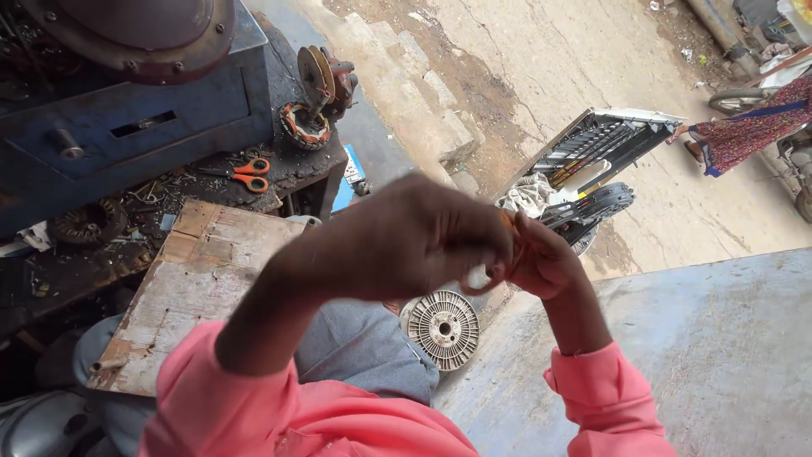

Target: The recorder is winding and preparing copper coils for a fan motor.

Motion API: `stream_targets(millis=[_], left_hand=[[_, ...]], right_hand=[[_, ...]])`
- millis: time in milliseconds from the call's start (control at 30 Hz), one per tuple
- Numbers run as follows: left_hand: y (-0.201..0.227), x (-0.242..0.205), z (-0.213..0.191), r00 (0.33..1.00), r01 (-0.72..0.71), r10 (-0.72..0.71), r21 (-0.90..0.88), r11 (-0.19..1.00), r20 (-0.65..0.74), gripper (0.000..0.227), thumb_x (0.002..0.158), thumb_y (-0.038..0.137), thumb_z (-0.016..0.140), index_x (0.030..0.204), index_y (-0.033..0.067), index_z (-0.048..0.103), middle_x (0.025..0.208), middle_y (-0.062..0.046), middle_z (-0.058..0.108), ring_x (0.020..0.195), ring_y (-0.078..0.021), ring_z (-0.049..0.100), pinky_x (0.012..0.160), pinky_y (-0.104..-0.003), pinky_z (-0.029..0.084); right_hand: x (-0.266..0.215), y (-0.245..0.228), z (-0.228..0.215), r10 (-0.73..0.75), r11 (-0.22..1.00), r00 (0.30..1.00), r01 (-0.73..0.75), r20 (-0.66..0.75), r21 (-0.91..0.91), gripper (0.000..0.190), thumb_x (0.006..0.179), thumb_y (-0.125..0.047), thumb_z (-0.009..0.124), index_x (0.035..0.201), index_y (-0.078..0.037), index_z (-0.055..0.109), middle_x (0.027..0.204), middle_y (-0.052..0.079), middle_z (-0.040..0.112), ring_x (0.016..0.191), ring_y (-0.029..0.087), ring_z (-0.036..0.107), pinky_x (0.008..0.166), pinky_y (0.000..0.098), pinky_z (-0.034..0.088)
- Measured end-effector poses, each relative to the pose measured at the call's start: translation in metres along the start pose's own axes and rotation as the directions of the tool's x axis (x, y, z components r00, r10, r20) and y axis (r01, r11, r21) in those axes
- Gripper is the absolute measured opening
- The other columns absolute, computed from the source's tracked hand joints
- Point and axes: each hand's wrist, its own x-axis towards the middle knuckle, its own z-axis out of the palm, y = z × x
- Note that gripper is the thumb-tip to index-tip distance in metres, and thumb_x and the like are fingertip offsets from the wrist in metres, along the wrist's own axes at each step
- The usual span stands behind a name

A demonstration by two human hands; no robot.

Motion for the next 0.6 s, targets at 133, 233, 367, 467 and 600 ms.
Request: stream_targets(millis=[133, 233, 367, 467, 600], left_hand=[[0.019, -0.049, 0.033, 0.938, 0.104, -0.123, 0.073, 0.992, 0.324, 0.013, 0.088, 0.011, 0.069, 0.098, 0.0116, 0.077, 0.086, -0.008, 0.074, 0.083, -0.0241, 0.073, 0.078, -0.037, 0.057], [-0.023, -0.073, 0.065, 0.828, 0.271, -0.329, 0.188, 0.944, 0.454, 0.014, 0.082, 0.011, 0.069, 0.091, 0.0157, 0.079, 0.083, -0.007, 0.075, 0.084, -0.0260, 0.073, 0.104, -0.045, 0.021], [-0.239, -0.134, 0.108, 0.741, 0.428, -0.631, 0.563, 0.706, 0.228, 0.031, 0.069, 0.003, 0.068, 0.089, 0.0201, 0.083, 0.086, -0.007, 0.076, 0.084, -0.0278, 0.072, 0.088, -0.044, 0.048], [-0.286, -0.098, 0.074, 0.737, 0.440, -0.645, 0.867, 0.233, -0.201, 0.026, 0.089, 0.016, 0.067, 0.114, 0.0105, 0.074, 0.124, -0.016, 0.069, 0.125, -0.0373, 0.060, 0.115, -0.060, 0.029], [-0.229, -0.049, 0.051, 0.756, 0.461, -0.590, 0.871, 0.170, -0.285, 0.092, 0.071, 0.023, 0.079, 0.150, 0.0009, 0.037, 0.150, -0.027, 0.038, 0.142, -0.0461, 0.033, 0.115, -0.061, 0.020]], right_hand=[[0.021, -0.009, -0.027, 0.008, 0.998, 0.988, 0.003, -0.151, 0.070, 0.040, 0.099, -0.039, 0.046, 0.112, -0.003, 0.058, 0.078, 0.009, 0.068, 0.065, 0.023, 0.064, 0.065, 0.0354, 0.054], [0.028, -0.034, -0.078, -0.063, 0.990, 0.990, 0.078, -0.125, 0.118, 0.026, 0.109, -0.026, 0.049, 0.116, -0.003, 0.059, 0.081, 0.005, 0.066, 0.067, 0.019, 0.061, 0.067, 0.0310, 0.052], [0.012, -0.120, -0.067, -0.218, 0.976, 0.970, 0.215, 0.109, 0.043, 0.023, 0.116, -0.022, 0.049, 0.124, -0.004, 0.063, 0.078, -0.003, 0.058, 0.059, 0.008, 0.048, 0.061, 0.0278, 0.040], [-0.022, -0.193, -0.022, -0.256, 0.948, 0.939, 0.290, 0.228, -0.128, 0.023, 0.123, -0.022, 0.048, 0.121, -0.003, 0.060, 0.071, -0.004, 0.057, 0.055, 0.006, 0.046, 0.064, 0.0269, 0.039], [-0.041, -0.295, -0.135, -0.260, 0.931, 0.914, 0.323, 0.311, -0.172, 0.021, 0.119, -0.023, 0.050, 0.112, -0.005, 0.059, 0.071, -0.003, 0.056, 0.059, 0.007, 0.047, 0.062, 0.0244, 0.040]])
